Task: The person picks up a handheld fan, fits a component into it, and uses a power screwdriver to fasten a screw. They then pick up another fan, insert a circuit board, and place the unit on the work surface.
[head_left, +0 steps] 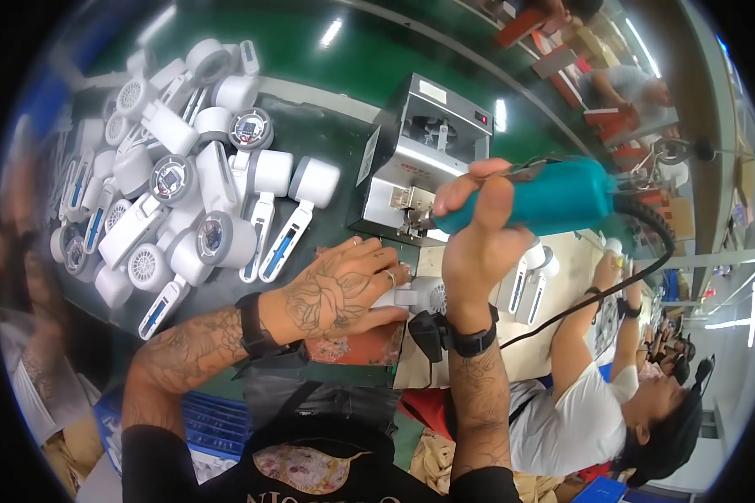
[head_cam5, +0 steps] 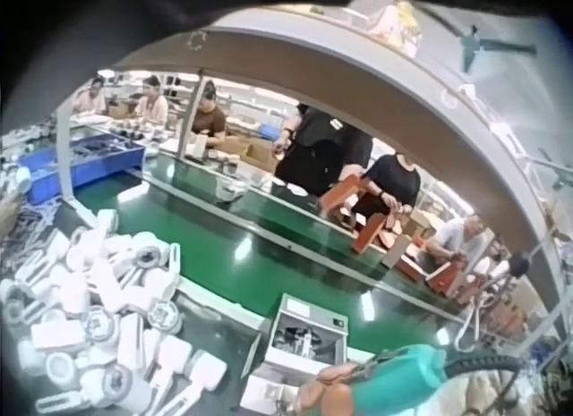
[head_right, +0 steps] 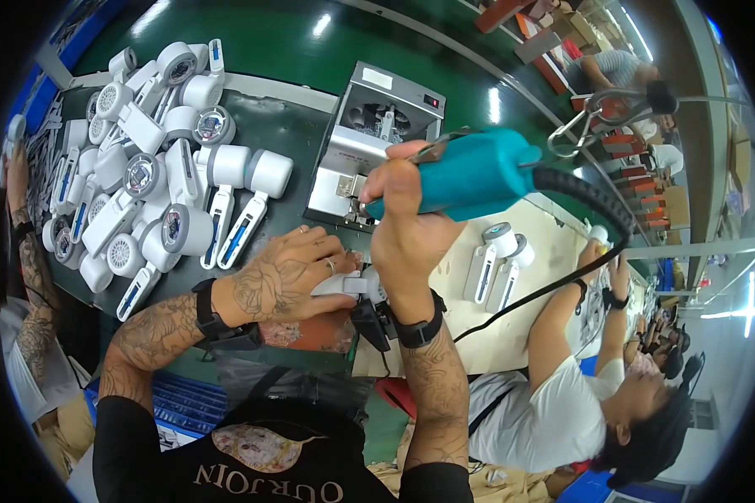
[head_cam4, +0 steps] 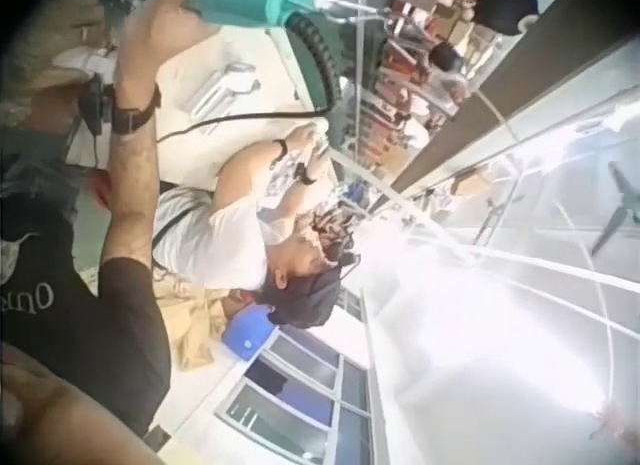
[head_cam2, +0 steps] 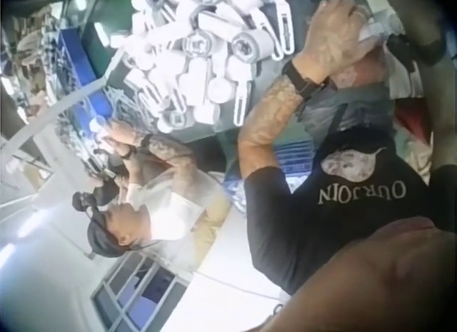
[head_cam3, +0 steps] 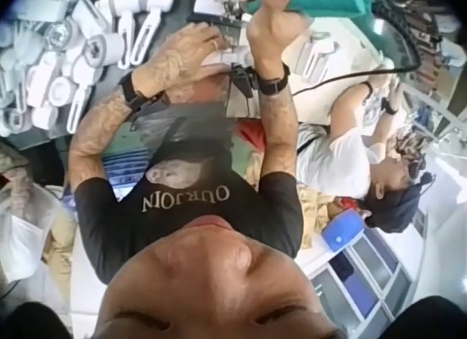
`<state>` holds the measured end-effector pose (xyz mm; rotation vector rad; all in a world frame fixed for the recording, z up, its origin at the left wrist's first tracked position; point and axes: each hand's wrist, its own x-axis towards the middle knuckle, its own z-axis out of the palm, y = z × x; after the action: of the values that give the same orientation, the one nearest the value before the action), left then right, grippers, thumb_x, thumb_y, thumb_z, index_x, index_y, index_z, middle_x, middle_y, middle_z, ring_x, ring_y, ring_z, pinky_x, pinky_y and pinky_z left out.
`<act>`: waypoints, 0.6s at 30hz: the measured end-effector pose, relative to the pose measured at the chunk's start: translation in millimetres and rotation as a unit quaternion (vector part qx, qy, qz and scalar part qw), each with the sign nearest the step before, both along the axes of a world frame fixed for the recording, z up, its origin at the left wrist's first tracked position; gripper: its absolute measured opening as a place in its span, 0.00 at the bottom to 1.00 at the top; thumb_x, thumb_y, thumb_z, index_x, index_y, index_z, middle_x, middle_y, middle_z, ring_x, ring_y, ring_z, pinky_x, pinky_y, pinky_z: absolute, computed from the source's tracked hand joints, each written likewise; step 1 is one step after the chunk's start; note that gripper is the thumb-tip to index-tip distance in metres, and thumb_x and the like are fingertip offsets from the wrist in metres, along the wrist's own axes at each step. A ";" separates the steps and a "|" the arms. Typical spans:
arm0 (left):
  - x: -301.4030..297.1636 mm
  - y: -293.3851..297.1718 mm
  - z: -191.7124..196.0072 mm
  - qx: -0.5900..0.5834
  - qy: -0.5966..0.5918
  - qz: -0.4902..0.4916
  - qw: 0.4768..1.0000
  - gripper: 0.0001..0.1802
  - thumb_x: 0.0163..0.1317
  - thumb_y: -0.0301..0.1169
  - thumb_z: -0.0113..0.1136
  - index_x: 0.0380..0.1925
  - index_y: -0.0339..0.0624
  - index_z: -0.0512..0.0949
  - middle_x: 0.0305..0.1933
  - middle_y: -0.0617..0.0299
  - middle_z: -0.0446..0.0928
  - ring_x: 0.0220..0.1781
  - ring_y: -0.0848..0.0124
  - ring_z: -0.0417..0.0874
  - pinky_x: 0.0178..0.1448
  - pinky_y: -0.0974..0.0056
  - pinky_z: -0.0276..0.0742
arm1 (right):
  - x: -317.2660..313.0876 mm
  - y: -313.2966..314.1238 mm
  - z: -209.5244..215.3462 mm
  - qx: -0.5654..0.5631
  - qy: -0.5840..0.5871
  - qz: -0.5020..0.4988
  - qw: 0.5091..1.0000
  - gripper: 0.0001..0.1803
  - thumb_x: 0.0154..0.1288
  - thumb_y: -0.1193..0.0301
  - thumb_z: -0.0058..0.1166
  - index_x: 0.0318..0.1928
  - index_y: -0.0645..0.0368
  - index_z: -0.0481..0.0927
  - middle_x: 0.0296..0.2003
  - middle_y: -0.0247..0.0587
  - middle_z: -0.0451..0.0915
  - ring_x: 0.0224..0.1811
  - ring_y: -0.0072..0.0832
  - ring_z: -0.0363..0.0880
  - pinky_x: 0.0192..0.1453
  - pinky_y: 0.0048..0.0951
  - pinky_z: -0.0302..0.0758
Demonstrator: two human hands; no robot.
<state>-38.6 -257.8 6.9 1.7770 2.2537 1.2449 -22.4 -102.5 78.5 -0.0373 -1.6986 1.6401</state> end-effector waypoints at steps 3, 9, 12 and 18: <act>-0.6 1.6 -4.3 0.009 -0.006 -0.001 1.000 0.22 0.57 0.46 0.70 0.43 0.43 0.80 0.43 0.57 0.74 0.47 0.58 0.76 0.52 0.55 0.73 | -3.3 2.9 -11.9 -0.006 0.019 0.035 0.999 0.20 0.75 0.56 0.55 0.42 0.64 0.72 0.22 0.37 0.71 0.23 0.28 0.72 0.29 0.30 0.72; -1.9 0.7 0.2 -0.059 -0.061 -0.023 0.996 0.25 0.61 0.48 0.64 0.49 0.39 0.77 0.48 0.52 0.73 0.55 0.54 0.74 0.64 0.49 0.69 | 9.2 -2.8 -8.8 -0.031 -0.016 0.042 0.999 0.19 0.74 0.57 0.55 0.41 0.64 0.72 0.22 0.37 0.72 0.21 0.29 0.72 0.28 0.31 0.71; -5.3 -0.3 5.6 -0.067 -0.075 -0.019 0.995 0.25 0.62 0.47 0.64 0.48 0.38 0.77 0.48 0.52 0.72 0.54 0.54 0.74 0.65 0.49 0.69 | 34.7 -6.3 -3.3 -0.027 -0.023 0.027 0.999 0.28 0.70 0.50 0.59 0.46 0.67 0.73 0.20 0.37 0.71 0.21 0.27 0.71 0.26 0.29 0.70; -3.9 0.7 3.5 -0.062 -0.085 -0.034 0.994 0.23 0.61 0.46 0.65 0.45 0.39 0.77 0.45 0.54 0.72 0.52 0.55 0.75 0.62 0.47 0.70 | 62.8 -7.6 -1.2 -0.024 -0.063 0.008 0.998 0.35 0.66 0.42 0.60 0.46 0.67 0.73 0.19 0.36 0.69 0.19 0.26 0.70 0.24 0.27 0.68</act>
<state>-42.5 -257.1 10.5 1.6249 2.1093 1.1692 40.4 -110.1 77.3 -0.1529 -1.7571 1.7216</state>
